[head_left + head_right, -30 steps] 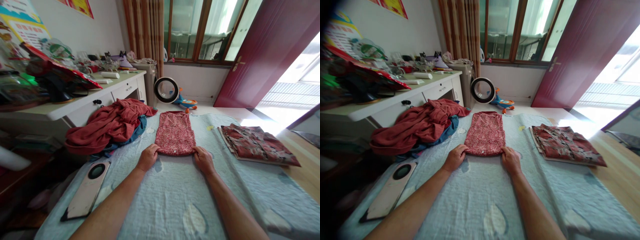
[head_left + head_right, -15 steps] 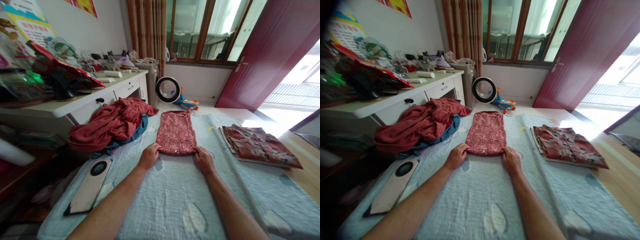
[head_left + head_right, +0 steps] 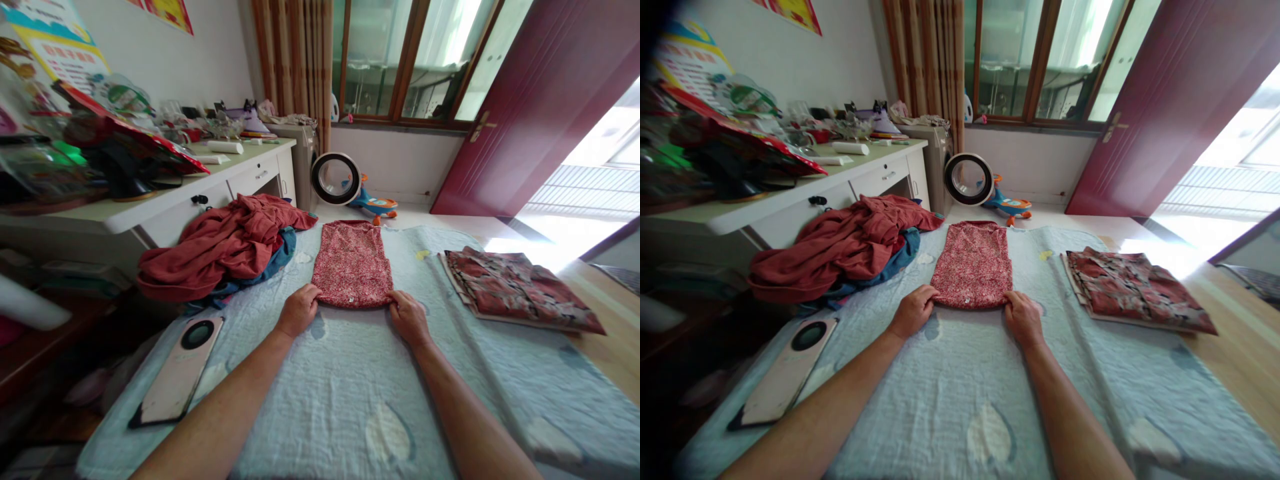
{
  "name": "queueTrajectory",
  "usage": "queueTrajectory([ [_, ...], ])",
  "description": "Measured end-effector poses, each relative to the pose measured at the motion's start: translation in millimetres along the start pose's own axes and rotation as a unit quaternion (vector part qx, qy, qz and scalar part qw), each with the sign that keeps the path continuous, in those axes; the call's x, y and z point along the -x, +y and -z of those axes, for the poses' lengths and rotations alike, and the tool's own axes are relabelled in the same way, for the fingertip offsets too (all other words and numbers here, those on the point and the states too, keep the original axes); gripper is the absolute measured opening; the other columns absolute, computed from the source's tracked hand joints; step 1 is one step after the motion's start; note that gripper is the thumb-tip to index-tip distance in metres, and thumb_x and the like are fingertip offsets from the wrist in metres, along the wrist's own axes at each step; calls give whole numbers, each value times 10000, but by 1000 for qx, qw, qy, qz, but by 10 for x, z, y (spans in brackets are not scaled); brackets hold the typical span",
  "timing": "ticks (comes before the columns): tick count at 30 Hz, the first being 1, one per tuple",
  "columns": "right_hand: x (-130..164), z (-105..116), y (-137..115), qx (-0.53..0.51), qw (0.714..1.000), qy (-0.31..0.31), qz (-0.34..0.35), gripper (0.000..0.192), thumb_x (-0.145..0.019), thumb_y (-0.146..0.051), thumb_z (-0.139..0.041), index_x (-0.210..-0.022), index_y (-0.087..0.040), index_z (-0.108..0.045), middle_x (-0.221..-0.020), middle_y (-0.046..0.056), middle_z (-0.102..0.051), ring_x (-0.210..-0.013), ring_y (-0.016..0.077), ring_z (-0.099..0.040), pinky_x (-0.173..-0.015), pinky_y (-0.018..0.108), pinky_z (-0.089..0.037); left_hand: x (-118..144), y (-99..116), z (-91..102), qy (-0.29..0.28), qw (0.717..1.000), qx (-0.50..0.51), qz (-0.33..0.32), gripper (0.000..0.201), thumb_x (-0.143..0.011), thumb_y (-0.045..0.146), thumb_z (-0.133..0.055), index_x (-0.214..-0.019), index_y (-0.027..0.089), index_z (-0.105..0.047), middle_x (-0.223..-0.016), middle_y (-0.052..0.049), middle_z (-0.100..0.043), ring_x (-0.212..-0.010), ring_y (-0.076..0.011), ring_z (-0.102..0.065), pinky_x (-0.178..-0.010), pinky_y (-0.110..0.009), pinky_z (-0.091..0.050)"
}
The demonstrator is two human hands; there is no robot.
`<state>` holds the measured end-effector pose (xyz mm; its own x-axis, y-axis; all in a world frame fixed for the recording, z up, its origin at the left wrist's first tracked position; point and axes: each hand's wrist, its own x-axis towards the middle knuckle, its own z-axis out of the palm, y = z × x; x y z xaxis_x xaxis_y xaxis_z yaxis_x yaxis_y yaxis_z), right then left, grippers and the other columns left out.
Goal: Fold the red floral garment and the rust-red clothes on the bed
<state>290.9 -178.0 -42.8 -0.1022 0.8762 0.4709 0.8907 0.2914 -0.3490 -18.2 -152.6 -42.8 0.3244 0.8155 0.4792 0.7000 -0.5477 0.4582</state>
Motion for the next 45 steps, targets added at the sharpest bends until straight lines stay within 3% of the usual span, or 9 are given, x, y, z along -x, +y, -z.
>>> queueTrajectory([
  [30, 7, 15, 13, -18, 1000, -15, -11, 286, -845, -161, -430, -1015, -203, -656, -976, 54, -705, -931, 202, -643, -858, 307, -459, 0, 38, 39, -9, 1000, 17, 9, 340, -771, -5, -478, -994, 187, -650, -1017, -53, -656, -969, -186, -627, -904, -320, -509],
  [45, 53, 32, 36, -130, 991, 34, -17, 316, -877, -172, -424, -1078, -217, -664, -1111, 61, -702, -1020, 194, -657, -929, 326, -486, 24, 40, 74, 5, 999, 43, -5, 304, -851, 41, -464, -1021, 207, -653, -1025, -41, -663, -965, -168, -638, -886, -303, -517],
])
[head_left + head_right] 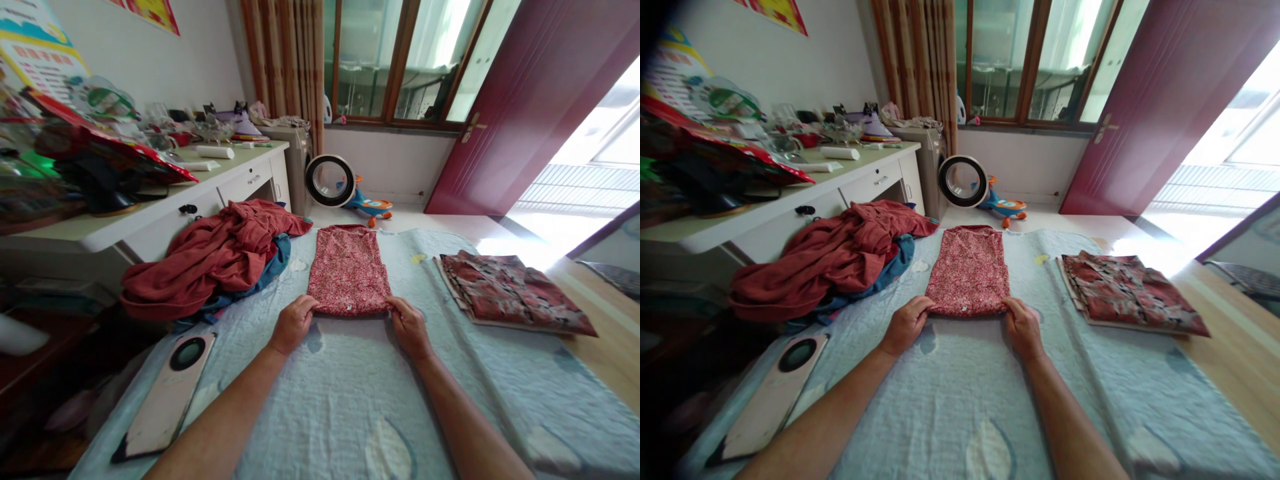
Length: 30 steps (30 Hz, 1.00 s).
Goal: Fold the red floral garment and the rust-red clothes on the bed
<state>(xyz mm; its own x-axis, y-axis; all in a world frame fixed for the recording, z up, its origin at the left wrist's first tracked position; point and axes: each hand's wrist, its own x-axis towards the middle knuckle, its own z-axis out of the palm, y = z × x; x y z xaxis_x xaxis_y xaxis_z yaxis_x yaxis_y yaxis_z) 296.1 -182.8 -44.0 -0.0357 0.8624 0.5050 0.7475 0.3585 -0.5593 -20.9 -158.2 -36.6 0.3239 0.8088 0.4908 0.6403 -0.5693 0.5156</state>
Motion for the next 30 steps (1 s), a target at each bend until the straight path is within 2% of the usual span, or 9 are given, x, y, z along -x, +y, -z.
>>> queueTrajectory([
  [8, -24, 2, -2, -22, 1000, 0, -16, 314, -843, -179, -432, -1043, -220, -670, -1056, 58, -715, -977, 202, -663, -898, 335, -502, -7, 6, -5, 1, 1000, 5, 8, 328, -847, 37, -467, -1041, 217, -661, -1055, -42, -664, -991, -166, -635, -899, -304, -516],
  [12, -41, -22, 56, -28, 998, -18, -50, 304, -803, -187, -453, -1017, -228, -664, -998, 52, -724, -932, 215, -669, -873, 353, -504, -87, 37, 41, -21, 1000, 11, 18, 349, -802, 11, -482, -1009, 213, -678, -1016, -38, -674, -955, -167, -645, -874, -295, -523],
  [15, -93, -10, 95, -24, 995, -35, -89, 463, -706, -128, -481, -1132, -246, -618, -1027, 32, -729, -952, 218, -668, -879, 367, -494, -210, 58, 112, -38, 999, 10, 12, 339, -800, 18, -488, -988, 213, -691, -999, -37, -686, -945, -172, -653, -878, -298, -523],
  [17, -159, 26, 99, -22, 995, -51, -88, 548, -662, -96, -479, -1178, -242, -594, -1046, 29, -725, -965, 210, -664, -873, 354, -487, -306, 60, 163, -42, 999, 9, 6, 334, -802, 25, -489, -989, 212, -694, -1017, -37, -692, -971, -174, -653, -899, -300, -515],
  [23, -487, 187, 59, -20, 996, -75, -38, 232, -727, -156, -486, -842, -207, -682, -833, 44, -700, -794, 196, -642, -768, 322, -479, -587, 18, 285, -49, 999, 10, 6, 306, -822, 60, -496, -998, 196, -705, -979, -34, -702, -925, -171, -657, -844, -281, -505],
  [27, -727, 222, 59, -85, 996, -19, -26, 148, -753, -247, -564, -842, -213, -678, -990, 71, -707, -949, 226, -629, -899, 379, -449, -787, -13, 343, -32, 999, 0, -5, 281, -837, 88, -517, -1000, 204, -715, -932, -25, -709, -892, -173, -643, -813, -280, -490],
  [30, -869, 220, 46, -194, 979, -24, -62, 156, -775, -285, -566, -885, -217, -654, -1083, 68, -700, -1019, 226, -621, -937, 382, -436, -942, 0, 409, -7, 999, -33, -19, 236, -852, 118, -540, -969, 212, -722, -924, -21, -723, -884, -185, -614, -844, -314, -470],
])
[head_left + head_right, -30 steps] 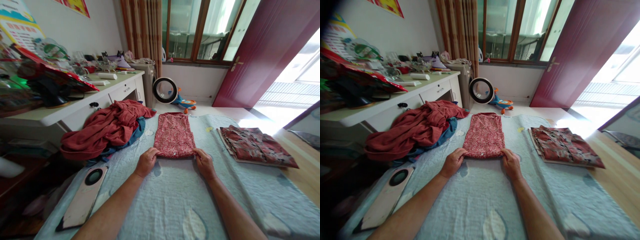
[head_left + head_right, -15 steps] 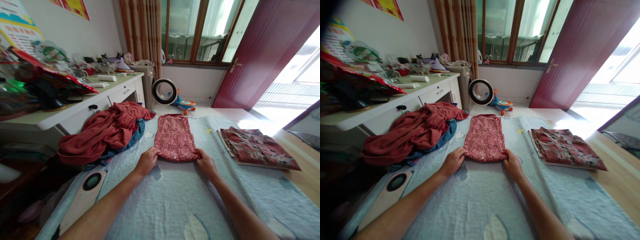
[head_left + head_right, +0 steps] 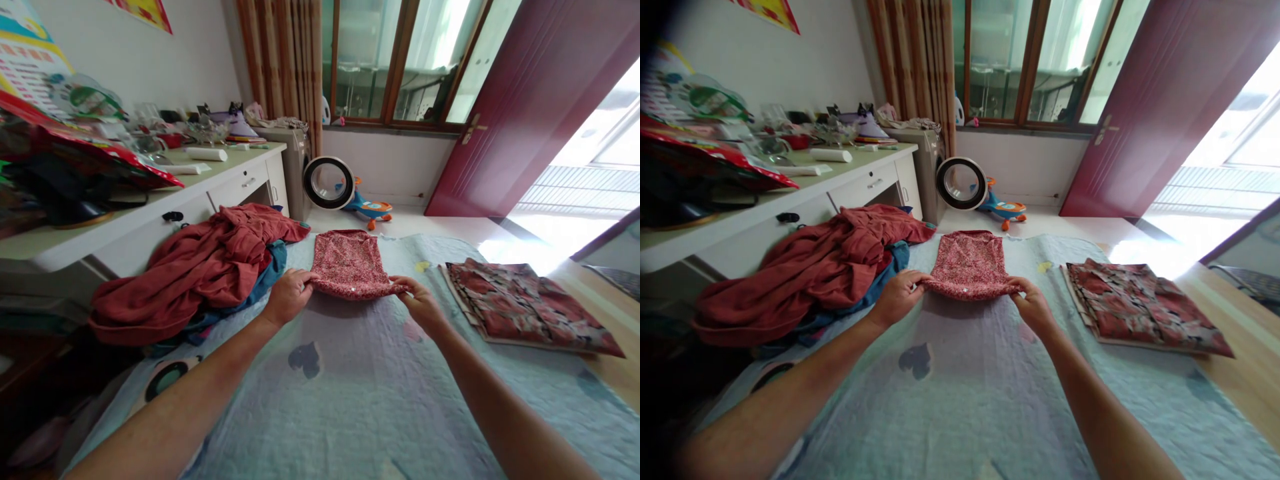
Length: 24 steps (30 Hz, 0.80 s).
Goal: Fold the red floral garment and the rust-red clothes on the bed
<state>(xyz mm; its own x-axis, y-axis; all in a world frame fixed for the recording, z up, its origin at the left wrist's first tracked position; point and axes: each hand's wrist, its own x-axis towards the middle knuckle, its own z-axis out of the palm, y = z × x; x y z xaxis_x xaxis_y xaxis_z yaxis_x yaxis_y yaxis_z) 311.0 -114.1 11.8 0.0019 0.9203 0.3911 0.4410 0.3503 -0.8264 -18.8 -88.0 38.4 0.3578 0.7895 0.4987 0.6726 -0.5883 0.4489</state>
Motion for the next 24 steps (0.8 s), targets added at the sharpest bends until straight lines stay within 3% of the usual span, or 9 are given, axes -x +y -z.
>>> queueTrajectory([
  [3, -76, 7, -49, -56, 998, -24, -32, 148, -786, -287, -558, -886, -214, -640, -942, 31, -708, -911, 202, -623, -873, 344, -450, -116, 39, 91, 24, 999, -19, -29, 188, -860, 158, -572, -939, 231, -726, -1003, -17, -721, -950, -197, -589, -917, -361, -438],
  [7, -72, 36, -81, -48, 998, -32, -32, 122, -784, -267, -575, -861, -207, -649, -808, -3, -655, -786, 166, -567, -772, 292, -428, -148, 72, 161, 23, 997, 15, -71, 145, -864, 173, -585, -914, 231, -708, -1083, -31, -700, -1067, -209, -573, -988, -390, -413],
  [11, -75, 64, -50, -65, 995, -54, -49, 131, -770, -299, -603, -849, -206, -649, -758, -10, -629, -734, 158, -545, -722, 288, -425, -110, 21, 130, -27, 993, 92, -62, 159, -890, 156, -533, -932, 212, -676, -997, -35, -698, -968, -171, -624, -901, -314, -476],
  [14, -178, 105, -67, -82, 992, -71, -61, 140, -738, -311, -625, -828, -205, -643, -744, -5, -635, -722, 163, -554, -713, 301, -440, -164, -29, 121, -30, 992, 113, -42, 174, -901, 168, -511, -948, 209, -673, -982, -35, -687, -943, -165, -629, -867, -290, -490],
  [20, -640, 220, -176, -96, 990, -89, -60, 127, -718, -299, -617, -792, -195, -626, -677, -14, -611, -667, 154, -551, -679, 304, -442, -617, -126, 184, 6, 994, 100, -37, 181, -891, 243, -531, -908, 191, -704, -933, -47, -677, -906, -176, -622, -863, -307, -488],
  [24, -1026, 244, -126, -112, 990, -67, -58, 147, -673, -283, -644, -781, -187, -616, -689, -24, -595, -659, 132, -520, -677, 292, -432, -1032, -291, 140, 10, 992, 124, -6, 197, -856, 250, -547, -913, 179, -721, -909, -43, -701, -875, -179, -633, -855, -316, -493],
])
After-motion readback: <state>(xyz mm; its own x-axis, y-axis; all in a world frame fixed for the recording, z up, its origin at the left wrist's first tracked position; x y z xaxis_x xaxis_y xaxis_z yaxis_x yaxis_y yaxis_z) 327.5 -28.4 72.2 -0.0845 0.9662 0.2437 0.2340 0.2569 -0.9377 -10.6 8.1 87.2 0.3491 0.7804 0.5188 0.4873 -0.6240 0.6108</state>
